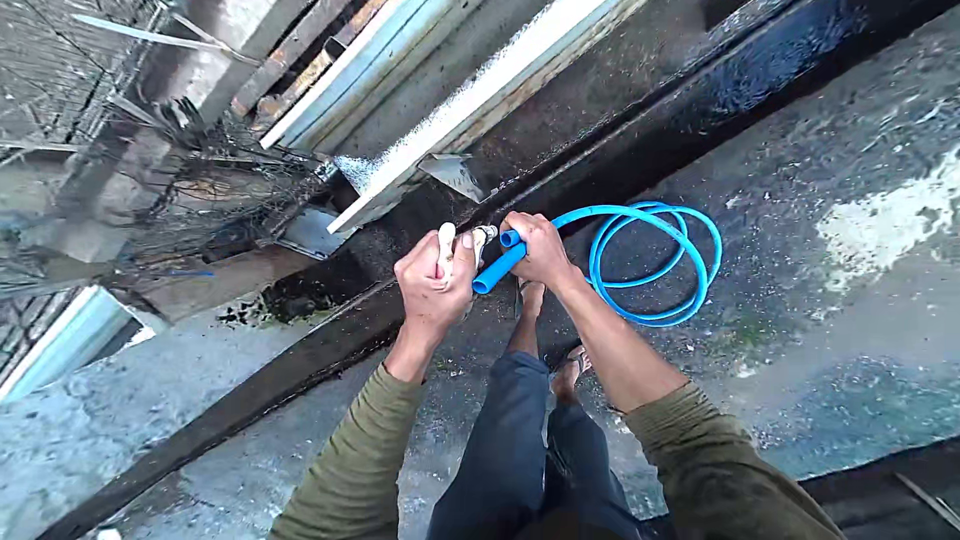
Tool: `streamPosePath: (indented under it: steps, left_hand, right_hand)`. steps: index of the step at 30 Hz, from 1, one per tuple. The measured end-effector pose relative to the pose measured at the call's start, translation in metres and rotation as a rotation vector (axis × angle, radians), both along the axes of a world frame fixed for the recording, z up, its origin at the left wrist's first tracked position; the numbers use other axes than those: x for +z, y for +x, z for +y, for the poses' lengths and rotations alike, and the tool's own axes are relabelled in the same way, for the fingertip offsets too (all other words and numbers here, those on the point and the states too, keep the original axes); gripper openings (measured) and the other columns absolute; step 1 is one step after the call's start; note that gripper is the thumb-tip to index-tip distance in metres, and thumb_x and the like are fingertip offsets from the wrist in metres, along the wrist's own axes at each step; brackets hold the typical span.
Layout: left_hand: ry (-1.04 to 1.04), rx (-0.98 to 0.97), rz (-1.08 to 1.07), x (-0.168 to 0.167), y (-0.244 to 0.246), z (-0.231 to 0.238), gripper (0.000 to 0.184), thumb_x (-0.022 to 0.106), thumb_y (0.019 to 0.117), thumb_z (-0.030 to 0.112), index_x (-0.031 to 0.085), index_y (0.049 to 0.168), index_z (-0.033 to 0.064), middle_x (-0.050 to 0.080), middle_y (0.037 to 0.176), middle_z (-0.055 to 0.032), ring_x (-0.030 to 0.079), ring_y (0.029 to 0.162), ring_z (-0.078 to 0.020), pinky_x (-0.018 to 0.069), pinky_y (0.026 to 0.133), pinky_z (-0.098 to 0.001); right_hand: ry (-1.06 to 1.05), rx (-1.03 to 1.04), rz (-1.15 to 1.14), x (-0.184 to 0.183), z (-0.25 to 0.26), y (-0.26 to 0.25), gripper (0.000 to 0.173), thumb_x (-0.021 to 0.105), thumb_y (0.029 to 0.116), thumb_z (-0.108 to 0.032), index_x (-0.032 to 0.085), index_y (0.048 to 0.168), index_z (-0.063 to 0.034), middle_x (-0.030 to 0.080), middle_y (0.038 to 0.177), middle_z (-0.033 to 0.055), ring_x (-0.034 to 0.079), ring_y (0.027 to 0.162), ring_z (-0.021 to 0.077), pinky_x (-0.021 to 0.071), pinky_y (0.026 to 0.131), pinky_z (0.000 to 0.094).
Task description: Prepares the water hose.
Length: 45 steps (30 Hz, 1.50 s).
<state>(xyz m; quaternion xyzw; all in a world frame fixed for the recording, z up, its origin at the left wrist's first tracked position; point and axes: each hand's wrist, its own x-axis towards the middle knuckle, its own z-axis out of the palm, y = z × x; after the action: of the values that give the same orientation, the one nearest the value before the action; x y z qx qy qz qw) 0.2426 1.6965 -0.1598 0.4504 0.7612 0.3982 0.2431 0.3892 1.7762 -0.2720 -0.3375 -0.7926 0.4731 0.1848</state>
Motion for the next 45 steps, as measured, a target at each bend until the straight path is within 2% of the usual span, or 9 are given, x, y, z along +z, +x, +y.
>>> streamPosePath:
  steps: [4,9,12,15,21,24,35,41,45]
  left_hand:
    - [0.042,-0.027,-0.012,0.001,-0.001,-0.004,0.024,0.063,0.0976,0.018,0.067,0.084,-0.0007,0.065,0.076,-0.0009,0.061,0.066,0.0002,0.0526,0.062,-0.0171]
    - [0.099,-0.019,0.006,-0.001,-0.003,-0.004,0.031,0.062,0.0981,0.021,0.066,0.078,-0.0010,0.067,0.073,-0.0005,0.064,0.069,0.0023,0.0539,0.065,-0.0159]
    - [0.102,-0.020,-0.025,0.000,-0.003,-0.004,0.029,0.061,0.0985,0.020,0.067,0.080,-0.0017,0.068,0.076,0.0000,0.064,0.072,0.0033,0.0546,0.067,-0.0147]
    - [0.121,-0.029,-0.035,0.000,-0.004,-0.002,0.028,0.061,0.0990,0.019,0.066,0.081,-0.0020,0.068,0.078,-0.0002,0.064,0.075,0.0037,0.0537,0.069,-0.0137]
    - [0.123,-0.041,-0.086,-0.001,-0.005,-0.006,0.030,0.061,0.1009,0.025,0.066,0.085,0.0003,0.068,0.080,0.0018,0.066,0.076,0.0019,0.0569,0.070,-0.0167]
    - [0.109,-0.044,-0.106,-0.001,-0.005,-0.006,0.029,0.061,0.1014,0.025,0.067,0.086,0.0010,0.070,0.082,0.0027,0.067,0.077,0.0020,0.0579,0.071,-0.0173]
    - [0.114,-0.064,-0.112,-0.002,-0.009,-0.006,0.031,0.061,0.1016,0.028,0.066,0.086,0.0022,0.068,0.081,0.0031,0.066,0.077,0.0023,0.0568,0.070,-0.0168]
    - [0.117,-0.064,-0.107,-0.003,0.000,-0.012,0.031,0.061,0.1016,0.027,0.066,0.086,0.0009,0.068,0.081,0.0026,0.066,0.077,0.0029,0.0564,0.071,-0.0160]
    - [0.129,-0.071,-0.135,-0.004,0.001,-0.017,0.031,0.059,0.1029,0.028,0.065,0.088,0.0009,0.068,0.082,0.0022,0.066,0.078,0.0021,0.0571,0.071,-0.0168]
  right_hand:
    - [-0.065,0.068,0.004,0.005,0.010,-0.007,0.034,0.077,0.0671,-0.017,0.065,0.095,-0.0014,0.067,0.079,0.0128,0.067,0.075,0.0303,0.0519,0.068,0.0511]
    - [-0.040,0.159,0.027,-0.011,0.023,-0.013,0.022,0.073,0.0758,-0.019,0.064,0.085,-0.0014,0.066,0.073,0.0124,0.067,0.074,0.0296,0.0500,0.069,0.0503]
    - [-0.038,0.175,0.053,-0.011,0.018,-0.016,0.021,0.071,0.0774,-0.020,0.063,0.084,-0.0017,0.065,0.072,0.0118,0.066,0.072,0.0283,0.0487,0.068,0.0488]
    - [-0.060,0.197,0.058,-0.004,0.018,-0.016,0.021,0.070,0.0795,-0.019,0.065,0.086,-0.0005,0.067,0.077,0.0135,0.068,0.077,0.0297,0.0493,0.075,0.0509]
    - [0.005,0.228,0.045,0.005,0.017,-0.015,0.026,0.074,0.0747,-0.016,0.068,0.093,0.0026,0.071,0.086,0.0176,0.070,0.085,0.0332,0.0493,0.080,0.0513]
    - [0.121,0.182,0.047,0.000,0.015,-0.015,0.028,0.077,0.0712,-0.019,0.069,0.089,0.0006,0.071,0.084,0.0162,0.070,0.084,0.0326,0.0505,0.080,0.0514]
    - [0.250,0.050,0.047,-0.007,0.010,-0.023,0.030,0.076,0.0730,-0.024,0.069,0.090,-0.0011,0.069,0.084,0.0145,0.068,0.084,0.0317,0.0502,0.080,0.0508]
    - [0.201,0.166,0.096,-0.007,0.012,-0.015,0.031,0.078,0.0705,-0.023,0.069,0.091,-0.0015,0.069,0.086,0.0146,0.068,0.086,0.0313,0.0495,0.081,0.0494]
    - [0.148,0.271,0.183,-0.009,0.015,-0.012,0.026,0.076,0.0706,-0.023,0.069,0.085,-0.0028,0.068,0.080,0.0126,0.068,0.081,0.0296,0.0481,0.078,0.0485]
